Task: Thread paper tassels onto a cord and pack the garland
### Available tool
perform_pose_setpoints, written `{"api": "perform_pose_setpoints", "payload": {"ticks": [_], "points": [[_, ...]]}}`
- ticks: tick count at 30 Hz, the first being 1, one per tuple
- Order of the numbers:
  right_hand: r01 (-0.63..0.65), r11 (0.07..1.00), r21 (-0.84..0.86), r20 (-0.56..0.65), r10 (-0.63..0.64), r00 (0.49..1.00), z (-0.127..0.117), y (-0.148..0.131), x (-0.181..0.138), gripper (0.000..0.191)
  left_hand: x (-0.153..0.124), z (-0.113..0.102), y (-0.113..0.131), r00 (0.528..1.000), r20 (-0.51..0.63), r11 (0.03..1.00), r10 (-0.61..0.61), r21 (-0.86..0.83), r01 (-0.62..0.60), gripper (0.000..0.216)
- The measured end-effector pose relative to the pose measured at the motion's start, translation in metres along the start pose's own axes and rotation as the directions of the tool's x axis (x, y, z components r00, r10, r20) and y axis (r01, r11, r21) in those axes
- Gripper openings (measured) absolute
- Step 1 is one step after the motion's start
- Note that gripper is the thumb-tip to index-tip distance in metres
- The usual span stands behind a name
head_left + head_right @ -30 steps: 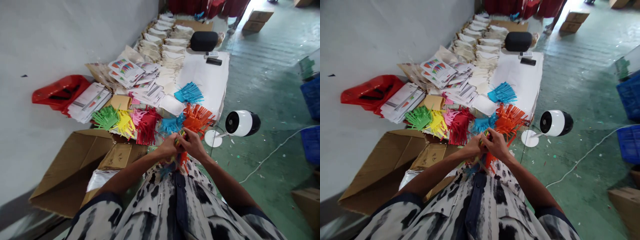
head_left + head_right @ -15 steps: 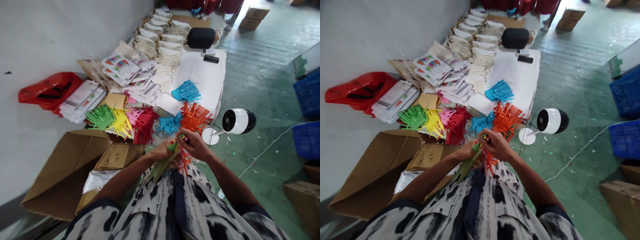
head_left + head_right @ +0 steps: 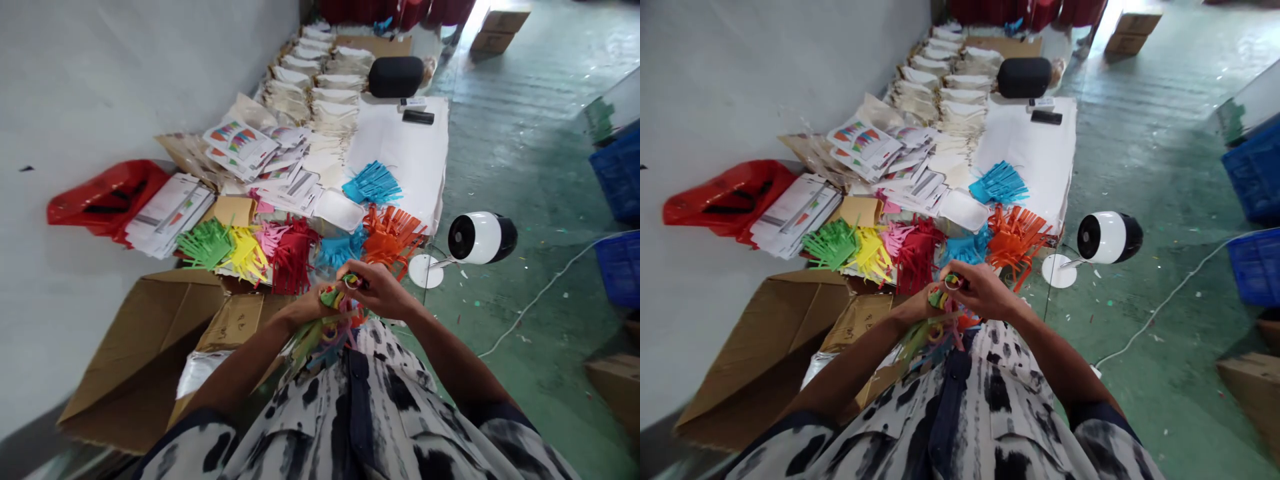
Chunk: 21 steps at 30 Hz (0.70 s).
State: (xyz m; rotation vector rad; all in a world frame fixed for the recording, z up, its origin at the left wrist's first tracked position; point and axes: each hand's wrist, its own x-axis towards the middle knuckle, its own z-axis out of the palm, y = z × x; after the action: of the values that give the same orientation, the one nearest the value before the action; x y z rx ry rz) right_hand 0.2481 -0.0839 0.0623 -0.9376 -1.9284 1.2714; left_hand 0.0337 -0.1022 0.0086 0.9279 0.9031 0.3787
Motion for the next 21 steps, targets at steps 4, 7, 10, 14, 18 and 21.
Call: {"api": "perform_pose_setpoints", "payload": {"ticks": [4,7,10,14,18,21], "points": [[0.060,0.997,-0.040,-0.035,-0.061,0.997,0.014,-0.003,0.005,0.016,0.000,-0.021,-0.014,0.991,0.132,0.999,-0.026,0.037,0.021,0.045],[0.089,0.992,-0.086,-0.072,-0.095,0.993,0.028,-0.006,0.013,0.014,-0.008,-0.037,-0.024,0.993,0.115,1.000,-0.027,-0.002,0.027,0.051],[0.084,0.992,-0.094,-0.115,-0.094,0.989,0.043,-0.011,0.026,0.016,-0.023,-0.053,-0.028,0.997,0.066,0.998,-0.051,-0.031,0.053,0.060],[0.050,0.996,-0.072,-0.132,-0.059,0.990,0.065,-0.012,0.050,0.020,-0.045,-0.076,-0.022,0.995,0.028,0.995,-0.099,-0.024,0.100,0.050],[-0.057,0.993,0.104,-0.146,0.072,0.987,0.086,-0.004,0.076,0.034,-0.061,-0.102,-0.011,0.986,-0.152,0.993,-0.065,-0.104,0.049,0.035],[-0.108,0.976,0.187,-0.121,0.132,0.984,0.101,-0.001,0.090,0.050,-0.066,-0.118,-0.006,0.959,-0.280,0.984,-0.037,-0.178,-0.014,0.032]]}}
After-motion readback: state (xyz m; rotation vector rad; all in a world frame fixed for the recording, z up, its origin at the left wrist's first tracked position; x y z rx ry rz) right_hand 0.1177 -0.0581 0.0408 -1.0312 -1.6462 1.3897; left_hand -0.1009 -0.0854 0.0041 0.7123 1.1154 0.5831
